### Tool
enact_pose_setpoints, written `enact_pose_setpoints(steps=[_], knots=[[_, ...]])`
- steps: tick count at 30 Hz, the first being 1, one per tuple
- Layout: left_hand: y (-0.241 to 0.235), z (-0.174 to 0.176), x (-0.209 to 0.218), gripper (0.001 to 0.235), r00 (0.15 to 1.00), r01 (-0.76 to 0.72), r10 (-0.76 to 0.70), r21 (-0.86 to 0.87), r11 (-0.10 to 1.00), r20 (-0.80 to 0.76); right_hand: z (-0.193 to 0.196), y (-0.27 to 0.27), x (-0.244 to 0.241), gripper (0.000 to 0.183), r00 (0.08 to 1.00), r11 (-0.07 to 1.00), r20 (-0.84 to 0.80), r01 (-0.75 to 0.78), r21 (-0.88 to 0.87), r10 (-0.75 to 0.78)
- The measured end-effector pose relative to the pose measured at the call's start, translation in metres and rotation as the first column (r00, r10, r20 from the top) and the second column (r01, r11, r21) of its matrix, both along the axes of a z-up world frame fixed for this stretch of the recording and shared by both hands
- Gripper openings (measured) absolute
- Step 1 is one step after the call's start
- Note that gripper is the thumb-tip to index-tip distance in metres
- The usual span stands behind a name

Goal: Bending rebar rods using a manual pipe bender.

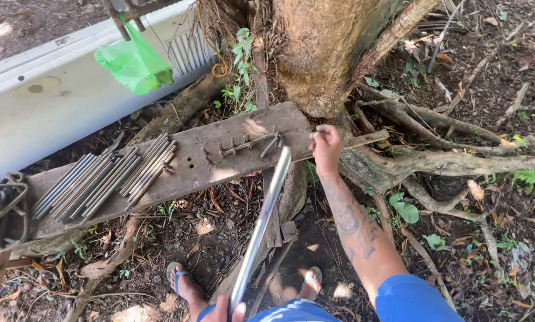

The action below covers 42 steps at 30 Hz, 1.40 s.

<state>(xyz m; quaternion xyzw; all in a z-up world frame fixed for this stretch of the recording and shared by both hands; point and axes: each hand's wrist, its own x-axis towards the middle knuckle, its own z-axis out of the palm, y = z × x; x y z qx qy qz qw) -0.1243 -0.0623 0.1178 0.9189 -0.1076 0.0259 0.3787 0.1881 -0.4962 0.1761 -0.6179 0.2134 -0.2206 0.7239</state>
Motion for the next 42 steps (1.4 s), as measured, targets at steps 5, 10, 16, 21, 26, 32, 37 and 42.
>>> enact_pose_setpoints(steps=[5,10,16,21,26,32,37,42], knots=[[-0.053,0.048,0.060,0.040,0.937,-0.017,0.058,0.121,0.992,-0.345,-0.017,0.011,-0.048,0.014,0.985,0.982,0.018,0.172,0.075,-0.173],[-0.048,0.001,0.055,0.042,0.879,0.047,0.068,0.228,0.972,-0.472,-0.021,-0.004,-0.084,0.011,0.976,0.976,-0.025,0.216,0.022,-0.216],[-0.028,-0.080,0.017,0.045,0.931,-0.020,0.085,0.184,0.983,-0.355,-0.005,-0.010,-0.057,0.014,0.997,0.844,0.070,0.005,-0.536,0.039],[-0.028,-0.013,0.023,0.039,0.970,0.040,0.030,0.284,0.958,-0.240,0.071,0.050,0.035,0.027,0.888,0.270,0.013,-0.126,-0.954,0.459],[-0.016,-0.011,0.019,0.038,0.976,0.034,-0.069,0.168,0.985,0.204,0.055,0.083,0.109,0.019,0.621,-0.502,-0.772,-0.629,-0.594,0.135],[0.000,-0.145,-0.015,0.038,0.972,-0.120,0.180,-0.341,0.932,0.151,0.039,0.059,0.123,0.022,0.642,-0.222,-0.592,-0.564,-0.795,0.487],[-0.007,-0.100,-0.014,0.037,0.923,-0.354,0.293,-0.249,0.901,-0.251,0.031,0.046,0.113,0.012,0.601,-0.033,-0.595,-0.688,-0.725,0.533],[-0.010,-0.055,-0.008,0.040,0.844,-0.339,0.348,0.096,0.936,-0.409,-0.004,0.021,0.081,0.011,0.777,0.308,-0.386,-0.574,-0.758,0.498]])
